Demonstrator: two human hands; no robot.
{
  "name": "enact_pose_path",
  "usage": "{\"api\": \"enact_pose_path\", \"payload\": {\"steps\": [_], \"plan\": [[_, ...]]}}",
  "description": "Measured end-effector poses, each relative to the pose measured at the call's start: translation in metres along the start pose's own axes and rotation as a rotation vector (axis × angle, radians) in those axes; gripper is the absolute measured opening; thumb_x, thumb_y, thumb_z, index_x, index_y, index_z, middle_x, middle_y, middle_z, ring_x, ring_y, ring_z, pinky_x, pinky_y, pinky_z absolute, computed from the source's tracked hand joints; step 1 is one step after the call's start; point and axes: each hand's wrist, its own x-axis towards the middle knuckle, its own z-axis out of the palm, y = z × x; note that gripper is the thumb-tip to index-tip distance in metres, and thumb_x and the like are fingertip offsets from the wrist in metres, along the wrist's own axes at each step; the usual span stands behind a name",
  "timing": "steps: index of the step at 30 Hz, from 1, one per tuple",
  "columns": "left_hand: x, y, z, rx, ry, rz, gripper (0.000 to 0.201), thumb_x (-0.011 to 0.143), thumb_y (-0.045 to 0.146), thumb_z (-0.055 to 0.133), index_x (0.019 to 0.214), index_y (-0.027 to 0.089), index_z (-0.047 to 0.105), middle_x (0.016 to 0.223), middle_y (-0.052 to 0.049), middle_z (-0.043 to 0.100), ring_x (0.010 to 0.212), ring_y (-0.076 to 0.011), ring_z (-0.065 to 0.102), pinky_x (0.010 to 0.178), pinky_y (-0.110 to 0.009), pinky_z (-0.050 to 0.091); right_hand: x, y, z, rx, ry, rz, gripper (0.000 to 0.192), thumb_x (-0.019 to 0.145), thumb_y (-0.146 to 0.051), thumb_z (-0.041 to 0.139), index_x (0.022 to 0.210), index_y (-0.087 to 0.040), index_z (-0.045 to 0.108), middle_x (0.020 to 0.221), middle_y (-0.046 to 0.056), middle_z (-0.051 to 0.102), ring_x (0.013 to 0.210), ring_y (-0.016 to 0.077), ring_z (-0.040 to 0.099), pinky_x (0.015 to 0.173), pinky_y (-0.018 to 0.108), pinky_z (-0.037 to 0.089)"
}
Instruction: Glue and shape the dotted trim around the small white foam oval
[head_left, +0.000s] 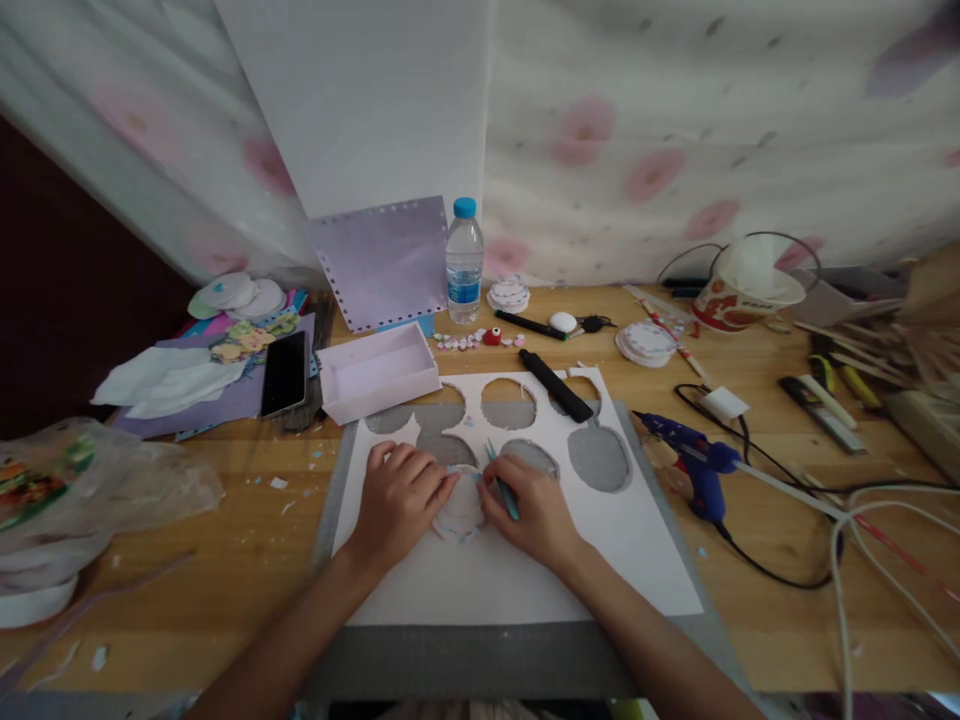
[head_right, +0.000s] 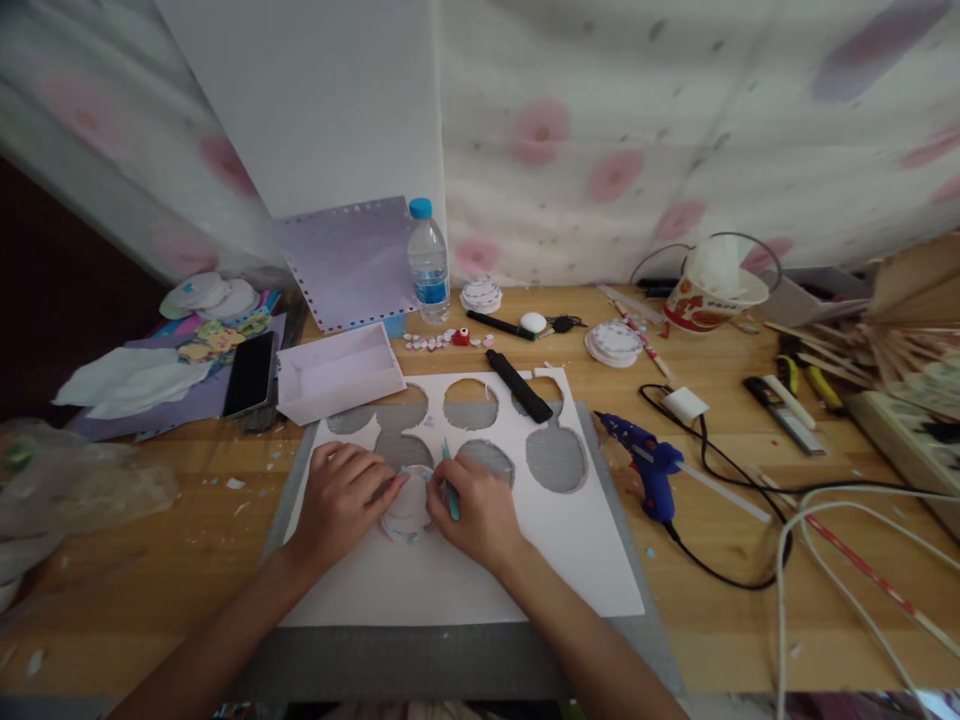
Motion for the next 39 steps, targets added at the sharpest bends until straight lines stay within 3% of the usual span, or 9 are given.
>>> {"api": "enact_pose_path", "payload": {"steps": [13, 17, 22, 25, 29, 32, 39], "plan": [[0.006, 0.010, 0.007, 0.087, 0.115, 0.049, 0.031, 0.091, 0.017, 0.053, 0.060, 0.020, 0.052, 0.058, 0.001, 0.055, 0.065, -0.0172, 0.049, 0.074, -0.037, 0.031, -0.002, -0.003, 0.003, 0.005, 0.022, -0.015, 0.006, 0.085, -0.021, 0.052, 0.080, -0.021, 0.054, 0.074, 0.003, 0.056, 0.066, 0.0172, 0.056, 0.058, 0.028, 0.038], [0.010, 0.008, 0.007, 0.076, 0.077, 0.041, 0.028, 0.091, 0.017, 0.054, 0.063, 0.019, 0.054, 0.061, 0.000, 0.059, 0.068, -0.0177, 0.051, 0.077, -0.038, 0.032, -0.002, 0.000, 0.005, 0.019, 0.054, 0.019, 0.006, 0.086, -0.022, 0.051, 0.081, -0.021, 0.054, 0.076, 0.003, 0.057, 0.069, 0.0175, 0.057, 0.060, 0.028, 0.039], [0.010, -0.006, 0.000, -0.116, -0.087, -0.061, 0.005, 0.085, 0.025, 0.063, 0.087, 0.021, 0.065, 0.090, -0.002, 0.069, 0.089, -0.0231, 0.057, 0.086, -0.041, 0.033, -0.001, 0.008, 0.007, 0.064, 0.077, 0.056, 0.005, 0.086, -0.023, 0.052, 0.082, -0.021, 0.053, 0.075, 0.002, 0.059, 0.068, 0.0160, 0.056, 0.060, 0.026, 0.039], [0.006, -0.011, -0.006, -0.281, -0.154, -0.143, 0.018, 0.081, 0.020, 0.064, 0.099, 0.021, 0.064, 0.100, -0.003, 0.066, 0.097, -0.0236, 0.057, 0.087, -0.040, 0.035, -0.001, 0.011, 0.008, 0.084, 0.104, 0.052, 0.006, 0.087, -0.023, 0.052, 0.082, -0.021, 0.054, 0.074, 0.002, 0.059, 0.067, 0.0157, 0.055, 0.060, 0.026, 0.039], [0.003, -0.004, -0.008, -0.522, -0.168, -0.301, 0.006, 0.086, 0.023, 0.058, 0.086, 0.020, 0.063, 0.085, -0.001, 0.062, 0.087, -0.0199, 0.057, 0.083, -0.036, 0.038, -0.001, 0.011, 0.009, 0.113, 0.130, 0.032, 0.006, 0.087, -0.024, 0.052, 0.082, -0.021, 0.054, 0.075, 0.002, 0.059, 0.067, 0.0157, 0.054, 0.059, 0.026, 0.040], [0.006, 0.003, -0.001, -0.580, -0.148, -0.411, 0.016, 0.085, 0.026, 0.060, 0.071, 0.019, 0.059, 0.070, 0.000, 0.057, 0.076, -0.0185, 0.054, 0.076, -0.034, 0.039, -0.001, 0.011, 0.008, 0.124, 0.131, 0.010, 0.005, 0.087, -0.023, 0.052, 0.082, -0.021, 0.054, 0.074, 0.002, 0.059, 0.067, 0.0156, 0.055, 0.059, 0.026, 0.040], [0.003, -0.005, 0.010, -0.652, -0.111, -0.364, 0.008, 0.080, 0.013, 0.058, 0.076, 0.018, 0.062, 0.078, -0.001, 0.061, 0.081, -0.0184, 0.055, 0.077, -0.032, 0.042, 0.000, 0.011, 0.008, 0.095, 0.120, -0.008, 0.004, 0.086, -0.022, 0.053, 0.082, -0.021, 0.054, 0.075, 0.002, 0.060, 0.068, 0.0157, 0.056, 0.060, 0.026, 0.041]]}}
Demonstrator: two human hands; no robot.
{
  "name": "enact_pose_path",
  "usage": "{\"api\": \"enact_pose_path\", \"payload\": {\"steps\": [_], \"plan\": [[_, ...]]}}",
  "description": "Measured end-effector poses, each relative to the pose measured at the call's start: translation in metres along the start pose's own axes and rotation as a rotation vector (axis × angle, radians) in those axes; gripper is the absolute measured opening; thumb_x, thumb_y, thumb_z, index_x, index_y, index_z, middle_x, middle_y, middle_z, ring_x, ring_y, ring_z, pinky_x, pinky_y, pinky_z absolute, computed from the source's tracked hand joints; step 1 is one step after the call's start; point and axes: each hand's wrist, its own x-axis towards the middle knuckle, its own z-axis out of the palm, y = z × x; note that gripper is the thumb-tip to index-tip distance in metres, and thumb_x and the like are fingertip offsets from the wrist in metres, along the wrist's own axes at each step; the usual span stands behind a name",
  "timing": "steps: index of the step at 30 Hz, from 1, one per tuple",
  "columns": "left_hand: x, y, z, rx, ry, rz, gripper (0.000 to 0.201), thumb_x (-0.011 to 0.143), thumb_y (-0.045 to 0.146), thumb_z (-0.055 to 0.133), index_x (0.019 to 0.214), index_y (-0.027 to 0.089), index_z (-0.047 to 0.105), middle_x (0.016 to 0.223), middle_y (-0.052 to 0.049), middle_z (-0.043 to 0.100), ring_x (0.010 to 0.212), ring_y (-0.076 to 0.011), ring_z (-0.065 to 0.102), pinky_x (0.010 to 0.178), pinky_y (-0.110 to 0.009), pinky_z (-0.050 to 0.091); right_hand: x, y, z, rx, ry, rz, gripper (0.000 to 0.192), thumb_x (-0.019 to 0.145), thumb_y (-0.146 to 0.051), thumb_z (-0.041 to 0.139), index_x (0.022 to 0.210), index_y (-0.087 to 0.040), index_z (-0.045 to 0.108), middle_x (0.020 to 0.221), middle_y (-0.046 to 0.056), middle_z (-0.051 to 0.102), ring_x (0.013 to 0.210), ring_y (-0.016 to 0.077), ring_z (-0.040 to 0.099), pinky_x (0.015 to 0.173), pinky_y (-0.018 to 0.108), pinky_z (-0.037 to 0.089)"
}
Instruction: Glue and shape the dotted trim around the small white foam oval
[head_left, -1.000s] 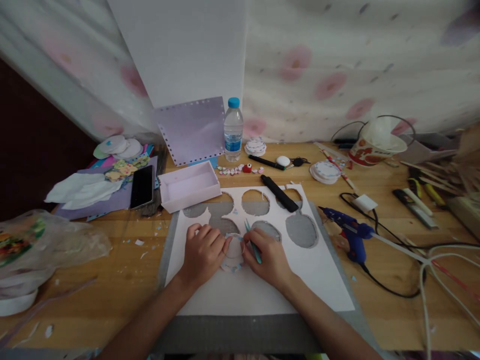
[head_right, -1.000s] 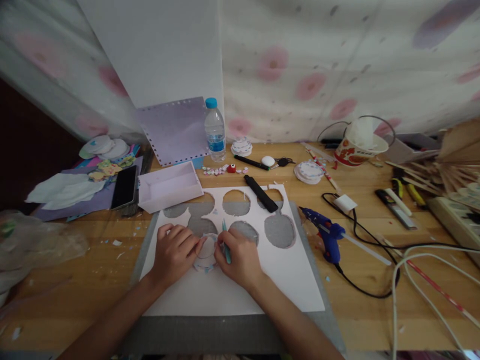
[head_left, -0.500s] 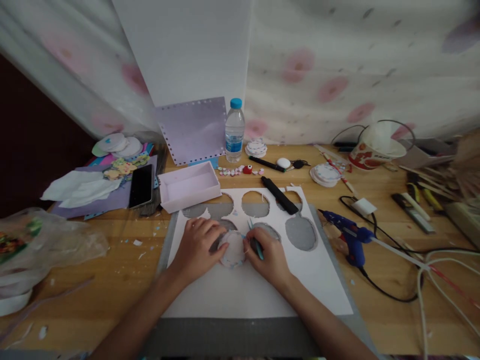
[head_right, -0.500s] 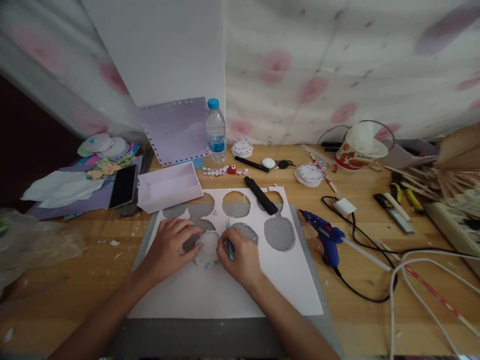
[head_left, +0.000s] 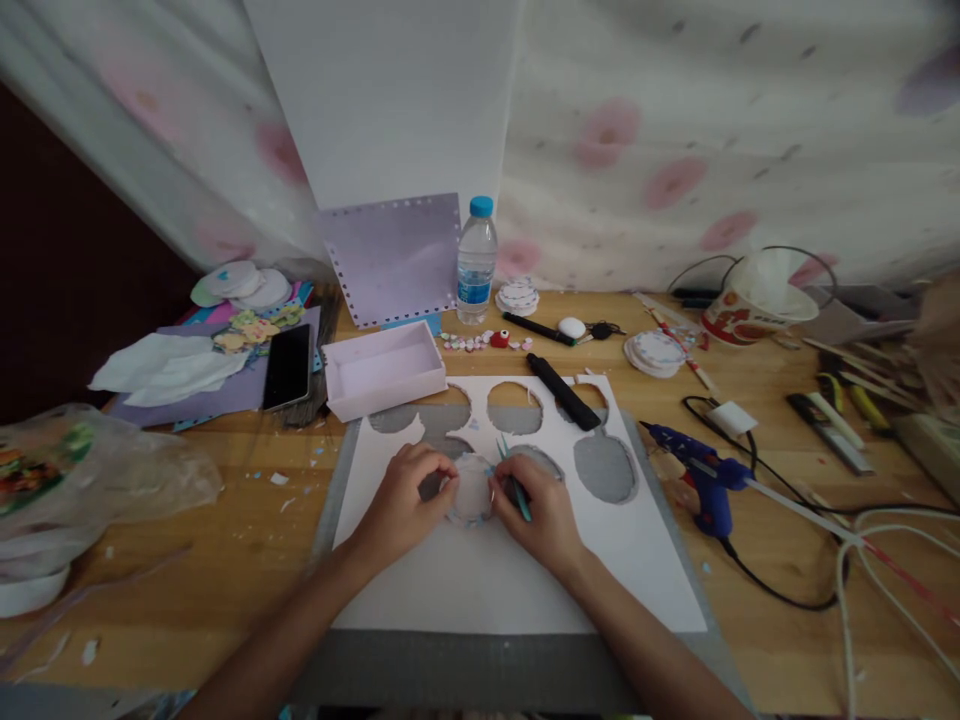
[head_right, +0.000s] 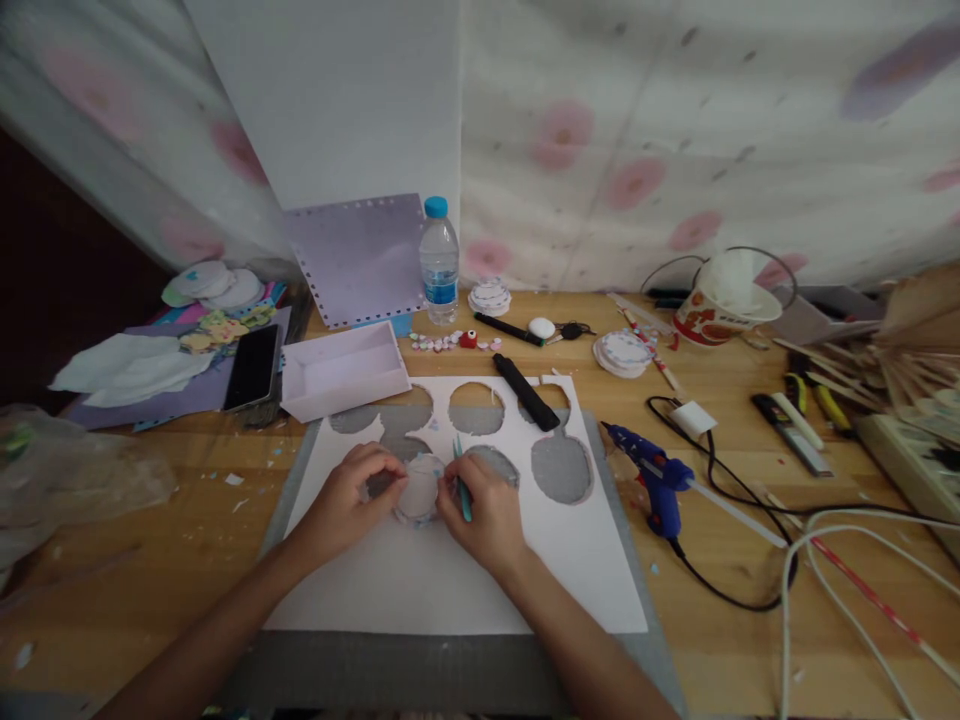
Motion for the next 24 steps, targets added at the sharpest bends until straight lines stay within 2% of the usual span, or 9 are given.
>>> {"api": "enact_pose_path", "payload": {"steps": [6, 12, 15, 20, 22, 24], "plan": [[0.002, -0.009, -0.005, 0.038, -0.036, 0.050, 0.011, 0.085, 0.015, 0.057, 0.085, 0.020, 0.067, 0.087, -0.003, 0.064, 0.089, -0.0197, 0.056, 0.082, -0.034, 0.042, 0.000, 0.001, 0.001, -0.029, -0.024, -0.008, 0.005, 0.086, -0.020, 0.052, 0.083, -0.021, 0.055, 0.076, 0.002, 0.059, 0.070, 0.0163, 0.057, 0.062, 0.027, 0.041], [0.008, -0.008, -0.003, 0.073, -0.020, 0.070, 0.014, 0.086, 0.015, 0.056, 0.084, 0.020, 0.069, 0.084, -0.003, 0.065, 0.086, -0.0198, 0.057, 0.081, -0.034, 0.042, 0.002, 0.001, 0.000, 0.008, -0.013, 0.003, 0.006, 0.087, -0.021, 0.052, 0.082, -0.020, 0.055, 0.074, 0.002, 0.059, 0.068, 0.0155, 0.057, 0.062, 0.026, 0.041], [0.011, -0.007, -0.002, 0.060, -0.019, 0.070, 0.014, 0.087, 0.017, 0.056, 0.084, 0.020, 0.069, 0.084, -0.003, 0.066, 0.086, -0.0195, 0.058, 0.081, -0.034, 0.043, 0.003, 0.003, -0.003, 0.069, 0.054, 0.018, 0.011, 0.089, -0.024, 0.050, 0.081, -0.020, 0.056, 0.074, 0.002, 0.060, 0.070, 0.0159, 0.056, 0.065, 0.027, 0.042], [0.014, -0.004, -0.005, 0.024, -0.029, 0.063, 0.011, 0.089, 0.023, 0.057, 0.084, 0.020, 0.067, 0.086, -0.003, 0.065, 0.088, -0.0190, 0.059, 0.086, -0.036, 0.043, 0.005, 0.007, -0.011, 0.220, 0.180, 0.150, 0.021, 0.095, -0.029, 0.042, 0.089, -0.020, 0.060, 0.084, 0.003, 0.064, 0.079, 0.0165, 0.059, 0.071, 0.028, 0.042], [0.015, -0.003, -0.007, 0.015, -0.042, 0.064, 0.011, 0.089, 0.026, 0.057, 0.087, 0.021, 0.067, 0.088, -0.003, 0.065, 0.089, -0.0194, 0.059, 0.087, -0.036, 0.042, 0.007, 0.009, -0.012, 0.262, 0.246, 0.206, 0.020, 0.095, -0.031, 0.043, 0.095, -0.021, 0.061, 0.078, 0.001, 0.061, 0.073, 0.0152, 0.056, 0.066, 0.027, 0.041], [0.016, -0.003, -0.006, 0.017, -0.060, 0.075, 0.011, 0.089, 0.028, 0.057, 0.091, 0.021, 0.066, 0.092, -0.004, 0.065, 0.092, -0.0200, 0.059, 0.087, -0.037, 0.043, 0.009, 0.010, -0.012, 0.326, 0.307, 0.257, 0.020, 0.094, -0.033, 0.044, 0.102, -0.022, 0.059, 0.066, -0.003, 0.051, 0.062, 0.0132, 0.048, 0.058, 0.026, 0.037]]}}
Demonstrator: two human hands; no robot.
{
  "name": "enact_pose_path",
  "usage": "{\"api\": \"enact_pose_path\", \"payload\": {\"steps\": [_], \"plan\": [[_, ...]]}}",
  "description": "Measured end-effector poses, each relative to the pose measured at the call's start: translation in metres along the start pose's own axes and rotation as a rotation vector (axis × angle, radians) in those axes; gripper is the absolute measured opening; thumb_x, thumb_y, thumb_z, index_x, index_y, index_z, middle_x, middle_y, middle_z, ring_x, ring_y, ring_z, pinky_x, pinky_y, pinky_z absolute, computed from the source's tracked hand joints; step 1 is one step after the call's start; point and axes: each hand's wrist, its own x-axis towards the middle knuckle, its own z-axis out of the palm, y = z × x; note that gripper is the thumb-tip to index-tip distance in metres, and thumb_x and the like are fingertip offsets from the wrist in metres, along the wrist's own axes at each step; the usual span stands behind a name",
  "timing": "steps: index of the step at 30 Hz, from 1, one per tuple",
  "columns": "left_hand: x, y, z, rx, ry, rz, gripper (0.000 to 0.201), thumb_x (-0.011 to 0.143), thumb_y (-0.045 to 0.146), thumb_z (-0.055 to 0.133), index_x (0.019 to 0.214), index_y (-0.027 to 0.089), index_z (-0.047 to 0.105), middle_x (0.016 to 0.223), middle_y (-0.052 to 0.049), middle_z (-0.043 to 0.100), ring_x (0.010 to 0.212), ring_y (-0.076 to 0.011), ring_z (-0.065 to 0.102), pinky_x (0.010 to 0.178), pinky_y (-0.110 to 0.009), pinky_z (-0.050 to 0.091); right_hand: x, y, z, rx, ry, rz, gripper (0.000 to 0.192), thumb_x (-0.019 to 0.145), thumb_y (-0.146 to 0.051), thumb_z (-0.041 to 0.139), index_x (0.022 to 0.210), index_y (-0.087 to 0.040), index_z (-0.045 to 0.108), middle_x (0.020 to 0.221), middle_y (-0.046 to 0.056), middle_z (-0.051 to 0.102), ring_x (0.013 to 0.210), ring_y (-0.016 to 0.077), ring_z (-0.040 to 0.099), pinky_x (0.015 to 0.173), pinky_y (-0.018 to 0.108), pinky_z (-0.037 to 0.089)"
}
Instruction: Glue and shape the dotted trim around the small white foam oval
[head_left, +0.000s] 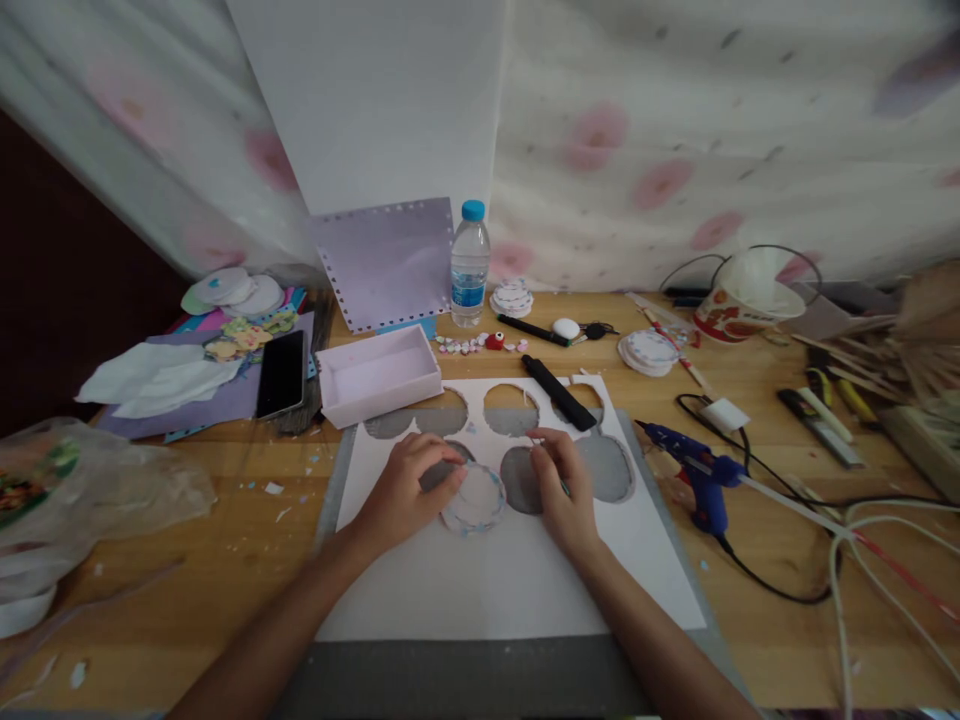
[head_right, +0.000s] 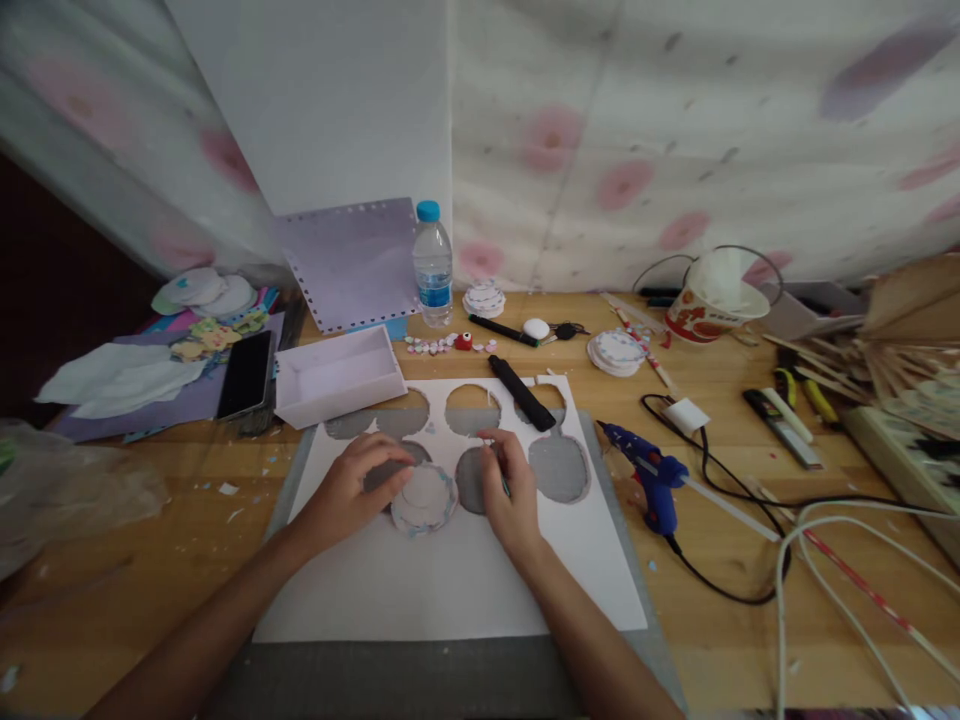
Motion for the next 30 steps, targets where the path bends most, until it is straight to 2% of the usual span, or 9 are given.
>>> {"api": "enact_pose_path", "payload": {"steps": [2, 5, 8, 13, 18, 22, 25, 28, 30], "plan": [[0.000, -0.001, 0.001, 0.015, -0.028, 0.024, 0.013, 0.088, 0.031, 0.059, 0.096, 0.022, 0.064, 0.098, -0.004, 0.065, 0.096, -0.0208, 0.058, 0.089, -0.037, 0.043, 0.002, 0.001, 0.002, 0.089, 0.025, 0.052, 0.021, 0.094, -0.036, 0.045, 0.107, -0.022, 0.055, 0.059, -0.006, 0.042, 0.054, 0.0119, 0.040, 0.051, 0.024, 0.032], [0.001, -0.005, 0.004, 0.058, -0.103, 0.086, 0.022, 0.087, 0.032, 0.061, 0.106, 0.023, 0.061, 0.107, -0.006, 0.063, 0.104, -0.0226, 0.055, 0.092, -0.039, 0.042, 0.004, 0.000, 0.004, 0.213, -0.006, 0.140, 0.022, 0.094, -0.039, 0.042, 0.106, -0.023, 0.050, 0.056, -0.008, 0.043, 0.047, 0.0108, 0.036, 0.045, 0.023, 0.027], [0.001, -0.011, 0.007, 0.081, -0.178, 0.139, 0.027, 0.086, 0.033, 0.061, 0.111, 0.023, 0.059, 0.112, -0.007, 0.062, 0.108, -0.0240, 0.054, 0.094, -0.040, 0.040, 0.004, -0.001, 0.005, 0.264, -0.037, 0.184, 0.022, 0.094, -0.041, 0.041, 0.104, -0.023, 0.048, 0.055, -0.008, 0.045, 0.044, 0.0103, 0.036, 0.042, 0.022, 0.026], [0.001, -0.020, 0.008, 0.056, -0.220, 0.171, 0.034, 0.085, 0.042, 0.064, 0.112, 0.023, 0.057, 0.114, -0.007, 0.062, 0.108, -0.0247, 0.054, 0.093, -0.038, 0.039, 0.004, 0.003, 0.006, 0.286, -0.044, 0.189, 0.024, 0.095, -0.042, 0.040, 0.107, -0.022, 0.046, 0.057, -0.008, 0.048, 0.046, 0.0110, 0.039, 0.044, 0.022, 0.029], [0.001, -0.024, 0.009, 0.062, -0.242, 0.184, 0.040, 0.083, 0.048, 0.066, 0.113, 0.022, 0.057, 0.114, -0.007, 0.061, 0.109, -0.0253, 0.053, 0.093, -0.038, 0.038, 0.005, 0.008, 0.006, 0.337, -0.050, 0.128, 0.023, 0.097, -0.040, 0.037, 0.109, -0.023, 0.047, 0.065, -0.006, 0.052, 0.049, 0.0102, 0.041, 0.047, 0.023, 0.034], [0.001, -0.024, 0.009, 0.066, -0.243, 0.178, 0.041, 0.083, 0.049, 0.066, 0.113, 0.022, 0.057, 0.114, -0.007, 0.061, 0.108, -0.0259, 0.053, 0.093, -0.038, 0.038, 0.002, 0.006, 0.004, 0.189, -0.163, 0.065, 0.019, 0.094, -0.039, 0.047, 0.103, -0.023, 0.053, 0.072, -0.003, 0.052, 0.058, 0.0110, 0.046, 0.052, 0.023, 0.039], [0.000, -0.022, 0.008, 0.067, -0.234, 0.179, 0.039, 0.085, 0.047, 0.065, 0.113, 0.022, 0.057, 0.113, -0.008, 0.062, 0.108, -0.0258, 0.053, 0.092, -0.038, 0.038, -0.003, 0.003, 0.003, 0.108, -0.276, -0.017, 0.016, 0.089, -0.034, 0.057, 0.101, -0.024, 0.052, 0.074, -0.003, 0.054, 0.059, 0.0114, 0.049, 0.054, 0.024, 0.043], [0.000, -0.021, 0.007, 0.066, -0.225, 0.183, 0.033, 0.088, 0.043, 0.062, 0.114, 0.023, 0.058, 0.112, -0.007, 0.063, 0.108, -0.0249, 0.054, 0.092, -0.038, 0.039, -0.006, 0.000, 0.003, 0.001, -0.371, -0.125, 0.016, 0.087, -0.027, 0.059, 0.100, -0.024, 0.052, 0.074, -0.002, 0.057, 0.057, 0.0117, 0.051, 0.052, 0.024, 0.043], [0.000, -0.020, 0.007, 0.065, -0.224, 0.182, 0.029, 0.091, 0.039, 0.058, 0.115, 0.023, 0.058, 0.112, -0.007, 0.063, 0.107, -0.0240, 0.054, 0.092, -0.037, 0.039, -0.007, -0.001, 0.003, -0.090, -0.389, -0.221, 0.015, 0.086, -0.023, 0.058, 0.100, -0.024, 0.053, 0.077, 0.000, 0.060, 0.061, 0.0133, 0.056, 0.055, 0.025, 0.045]]}}
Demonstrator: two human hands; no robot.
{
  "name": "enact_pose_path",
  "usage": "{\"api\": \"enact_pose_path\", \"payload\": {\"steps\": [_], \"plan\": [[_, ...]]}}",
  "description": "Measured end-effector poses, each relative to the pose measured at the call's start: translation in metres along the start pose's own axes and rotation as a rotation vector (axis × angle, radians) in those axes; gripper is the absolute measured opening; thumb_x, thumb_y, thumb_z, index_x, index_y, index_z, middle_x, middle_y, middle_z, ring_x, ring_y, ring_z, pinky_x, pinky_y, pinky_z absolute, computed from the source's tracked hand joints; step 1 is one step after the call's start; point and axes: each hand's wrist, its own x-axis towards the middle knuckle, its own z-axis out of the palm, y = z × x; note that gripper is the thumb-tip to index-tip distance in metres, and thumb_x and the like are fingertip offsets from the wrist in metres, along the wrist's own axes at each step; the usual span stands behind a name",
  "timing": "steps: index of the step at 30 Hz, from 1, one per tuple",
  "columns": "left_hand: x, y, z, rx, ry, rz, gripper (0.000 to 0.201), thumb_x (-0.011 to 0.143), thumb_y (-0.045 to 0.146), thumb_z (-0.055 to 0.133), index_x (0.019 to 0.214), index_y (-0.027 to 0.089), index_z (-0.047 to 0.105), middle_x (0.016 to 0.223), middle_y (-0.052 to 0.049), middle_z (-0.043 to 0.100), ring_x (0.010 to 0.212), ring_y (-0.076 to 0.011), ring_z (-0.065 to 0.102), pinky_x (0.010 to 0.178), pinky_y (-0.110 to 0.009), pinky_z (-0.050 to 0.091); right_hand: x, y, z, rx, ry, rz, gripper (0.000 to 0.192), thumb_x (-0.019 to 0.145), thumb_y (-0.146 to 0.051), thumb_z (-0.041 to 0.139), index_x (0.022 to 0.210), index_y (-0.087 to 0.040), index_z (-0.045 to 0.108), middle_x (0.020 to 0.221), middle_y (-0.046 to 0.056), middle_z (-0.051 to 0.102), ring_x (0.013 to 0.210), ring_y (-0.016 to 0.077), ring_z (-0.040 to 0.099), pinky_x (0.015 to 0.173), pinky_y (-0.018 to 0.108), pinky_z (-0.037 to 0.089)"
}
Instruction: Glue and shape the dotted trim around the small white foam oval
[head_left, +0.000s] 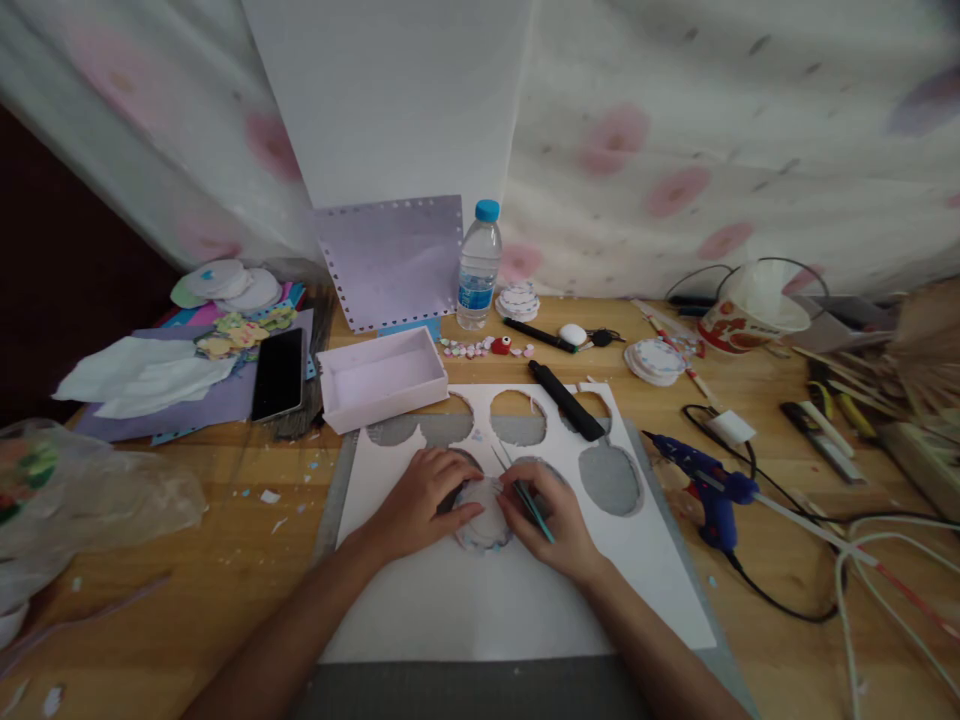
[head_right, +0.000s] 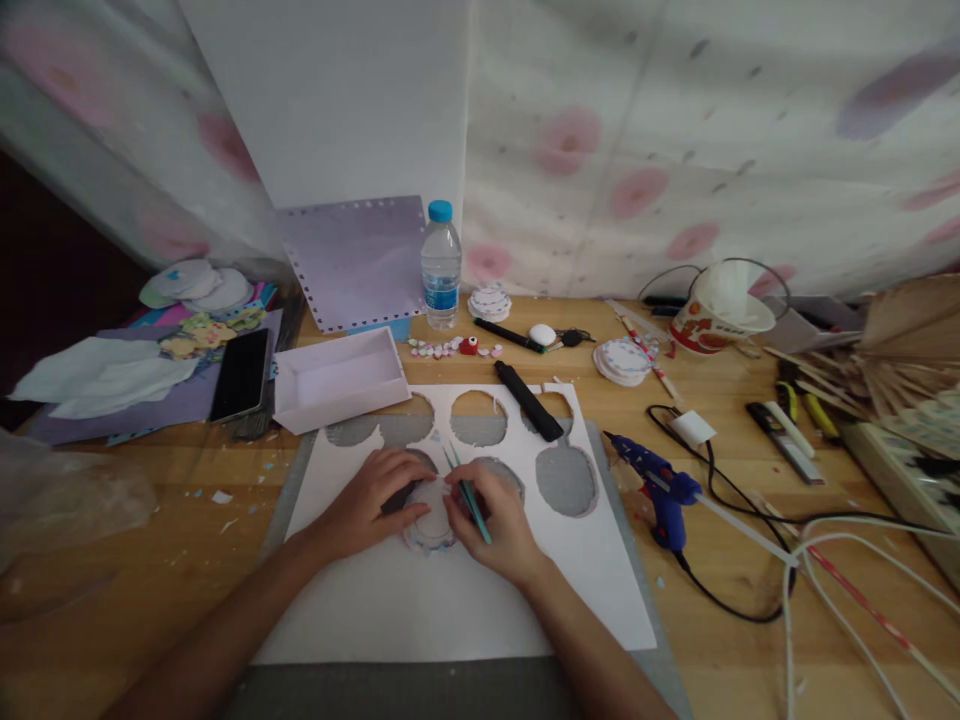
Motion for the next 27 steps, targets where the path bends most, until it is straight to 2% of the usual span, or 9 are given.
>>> {"api": "enact_pose_path", "payload": {"steps": [10, 17, 22, 27], "plan": [[0.001, -0.006, 0.008, 0.025, 0.051, 0.002, 0.022, 0.092, 0.037, 0.058, 0.108, 0.022, 0.061, 0.108, -0.006, 0.066, 0.104, -0.0227, 0.056, 0.089, -0.036, 0.040, 0.003, 0.000, -0.002, -0.221, -0.148, -0.238, 0.020, 0.084, -0.010, 0.050, 0.098, -0.024, 0.054, 0.080, 0.003, 0.064, 0.069, 0.0163, 0.059, 0.061, 0.029, 0.045], [0.000, -0.005, 0.007, 0.018, 0.049, 0.007, 0.022, 0.091, 0.035, 0.059, 0.109, 0.022, 0.060, 0.108, -0.006, 0.065, 0.105, -0.0225, 0.056, 0.089, -0.037, 0.041, 0.005, 0.001, 0.002, -0.286, -0.147, -0.234, 0.023, 0.079, -0.006, 0.048, 0.094, -0.023, 0.055, 0.074, 0.001, 0.061, 0.064, 0.0158, 0.056, 0.056, 0.027, 0.040], [-0.007, -0.005, 0.005, 0.054, 0.142, 0.105, 0.017, 0.093, 0.032, 0.055, 0.104, 0.022, 0.066, 0.099, -0.006, 0.063, 0.096, -0.0201, 0.056, 0.088, -0.037, 0.043, 0.004, 0.002, 0.002, -0.272, -0.166, -0.232, 0.027, 0.078, -0.005, 0.047, 0.097, -0.024, 0.055, 0.079, 0.002, 0.064, 0.069, 0.0167, 0.059, 0.060, 0.028, 0.042], [-0.010, -0.003, 0.003, 0.185, 0.096, 0.186, 0.017, 0.095, 0.029, 0.053, 0.102, 0.021, 0.066, 0.091, -0.006, 0.064, 0.088, -0.0196, 0.054, 0.081, -0.037, 0.042, 0.004, 0.000, 0.001, -0.283, -0.156, -0.229, 0.023, 0.081, -0.007, 0.048, 0.096, -0.024, 0.054, 0.076, 0.002, 0.062, 0.067, 0.0165, 0.058, 0.058, 0.027, 0.042]]}}
